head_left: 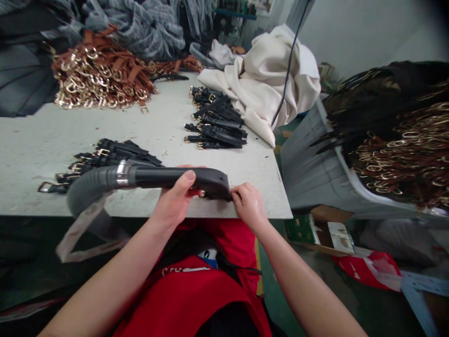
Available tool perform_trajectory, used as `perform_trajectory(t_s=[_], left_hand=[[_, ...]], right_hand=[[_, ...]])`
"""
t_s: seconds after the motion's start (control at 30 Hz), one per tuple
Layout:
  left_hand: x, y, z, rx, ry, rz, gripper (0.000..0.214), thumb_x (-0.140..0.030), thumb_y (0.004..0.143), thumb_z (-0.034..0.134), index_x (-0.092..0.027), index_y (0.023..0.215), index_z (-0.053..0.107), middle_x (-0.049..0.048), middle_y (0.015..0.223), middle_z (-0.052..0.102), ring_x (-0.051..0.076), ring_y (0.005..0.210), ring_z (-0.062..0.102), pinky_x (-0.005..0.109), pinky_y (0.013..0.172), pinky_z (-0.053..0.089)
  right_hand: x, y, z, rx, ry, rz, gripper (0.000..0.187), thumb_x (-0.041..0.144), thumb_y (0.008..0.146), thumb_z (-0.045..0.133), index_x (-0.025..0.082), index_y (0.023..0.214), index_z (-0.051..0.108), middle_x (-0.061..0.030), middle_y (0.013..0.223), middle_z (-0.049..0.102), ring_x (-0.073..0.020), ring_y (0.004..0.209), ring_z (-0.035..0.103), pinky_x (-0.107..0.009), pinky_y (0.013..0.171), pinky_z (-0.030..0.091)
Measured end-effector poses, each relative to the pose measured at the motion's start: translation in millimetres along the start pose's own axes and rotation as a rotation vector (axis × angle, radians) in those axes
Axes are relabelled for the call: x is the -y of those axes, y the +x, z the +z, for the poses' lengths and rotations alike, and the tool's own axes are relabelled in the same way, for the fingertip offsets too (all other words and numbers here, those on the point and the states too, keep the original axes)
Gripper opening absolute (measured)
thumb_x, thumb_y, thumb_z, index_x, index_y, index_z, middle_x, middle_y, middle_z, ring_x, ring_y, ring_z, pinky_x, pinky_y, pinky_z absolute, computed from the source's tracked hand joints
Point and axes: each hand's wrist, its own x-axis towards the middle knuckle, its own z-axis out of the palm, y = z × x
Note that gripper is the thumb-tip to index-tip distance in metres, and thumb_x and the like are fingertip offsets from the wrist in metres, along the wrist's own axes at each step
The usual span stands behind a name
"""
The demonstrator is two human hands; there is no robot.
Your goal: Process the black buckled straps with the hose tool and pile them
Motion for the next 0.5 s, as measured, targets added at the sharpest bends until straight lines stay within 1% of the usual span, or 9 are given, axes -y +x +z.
perform_trajectory(t_s=[0.07, 0.13, 0.2, 0.27, 0.33, 0.4, 0.43, 0.5], left_hand=[[-8.7, -1.8, -13.2, -0.029, 0.03, 0.054, 0.043, -0.041, 0.056, 0.085, -0.021, 0.085, 0.062, 0.0038, 0.084, 0.075, 0.017, 0.064, 0.065, 0.024, 0.049, 0.045], [-8.2, -9.0, -20.2, -0.012, 0.068, 0.058, 0.039, -0.04, 0.058, 0.084, -0.02, 0.084, 0.063, 0.0042, 0.085, 0.075, 0.016, 0.063, 0.064, 0.024, 0.049, 0.046], [1.7, -17.1, -16.3, 0.038, 0.092, 0.033, 0.035, -0.038, 0.06, 0.083, -0.02, 0.082, 0.063, 0.0046, 0.087, 0.075, 0.015, 0.062, 0.063, 0.024, 0.05, 0.046], [14.5, -20.4, -4.5, 0.081, 0.079, 0.034, 0.033, -0.036, 0.06, 0.083, -0.019, 0.08, 0.063, 0.0045, 0.089, 0.075, 0.013, 0.062, 0.061, 0.024, 0.052, 0.046], [21.3, -17.1, 6.9, 0.094, 0.036, 0.035, 0.035, -0.038, 0.059, 0.083, -0.019, 0.081, 0.062, 0.0047, 0.089, 0.075, 0.014, 0.065, 0.063, 0.024, 0.053, 0.047], [18.4, -10.9, 9.9, 0.085, -0.007, 0.0, 0.04, -0.041, 0.058, 0.083, -0.02, 0.084, 0.062, 0.0053, 0.088, 0.074, 0.017, 0.069, 0.065, 0.025, 0.052, 0.047], [14.1, -8.2, 7.4, 0.079, -0.014, -0.015, 0.042, -0.041, 0.057, 0.084, -0.02, 0.085, 0.062, 0.0053, 0.087, 0.074, 0.018, 0.07, 0.066, 0.025, 0.052, 0.047], [3.8, -6.2, -3.0, 0.059, 0.003, -0.002, 0.042, -0.041, 0.057, 0.085, -0.02, 0.085, 0.062, 0.0049, 0.086, 0.074, 0.018, 0.069, 0.066, 0.025, 0.051, 0.048]], right_hand=[[0.4, 0.2, 0.3, -0.009, 0.027, 0.004, 0.02, 0.017, 0.091, 0.048, 0.021, 0.085, 0.066, -0.0077, 0.087, 0.065, -0.0231, 0.084, 0.057, -0.035, 0.077, 0.04], [-0.6, 0.3, 0.5, -0.014, 0.039, 0.007, 0.019, 0.017, 0.091, 0.049, 0.021, 0.084, 0.066, -0.0075, 0.087, 0.064, -0.0233, 0.084, 0.057, -0.035, 0.077, 0.04], [-2.9, 0.4, 1.0, -0.016, 0.048, -0.001, 0.019, 0.017, 0.09, 0.049, 0.022, 0.084, 0.066, -0.0075, 0.086, 0.064, -0.0234, 0.084, 0.057, -0.036, 0.077, 0.04], [-5.5, 0.8, 1.9, -0.019, 0.042, -0.014, 0.019, 0.016, 0.089, 0.048, 0.022, 0.084, 0.066, -0.0074, 0.086, 0.064, -0.0231, 0.083, 0.057, -0.035, 0.075, 0.04], [-7.5, 1.1, 3.0, -0.018, 0.014, -0.02, 0.02, 0.015, 0.088, 0.047, 0.021, 0.082, 0.065, -0.0072, 0.082, 0.063, -0.0226, 0.08, 0.056, -0.034, 0.072, 0.04], [-8.3, 0.9, 3.4, -0.018, -0.011, -0.022, 0.02, 0.015, 0.088, 0.046, 0.021, 0.081, 0.064, -0.0068, 0.08, 0.062, -0.0222, 0.078, 0.055, -0.034, 0.071, 0.04], [-8.5, 0.5, 2.9, -0.017, -0.011, -0.026, 0.02, 0.016, 0.089, 0.046, 0.022, 0.081, 0.064, -0.0069, 0.08, 0.062, -0.0222, 0.078, 0.055, -0.034, 0.072, 0.04], [-8.9, -0.7, 0.6, -0.005, 0.023, -0.05, 0.02, 0.018, 0.09, 0.047, 0.022, 0.086, 0.065, -0.0073, 0.086, 0.064, -0.0227, 0.083, 0.057, -0.035, 0.076, 0.042]])
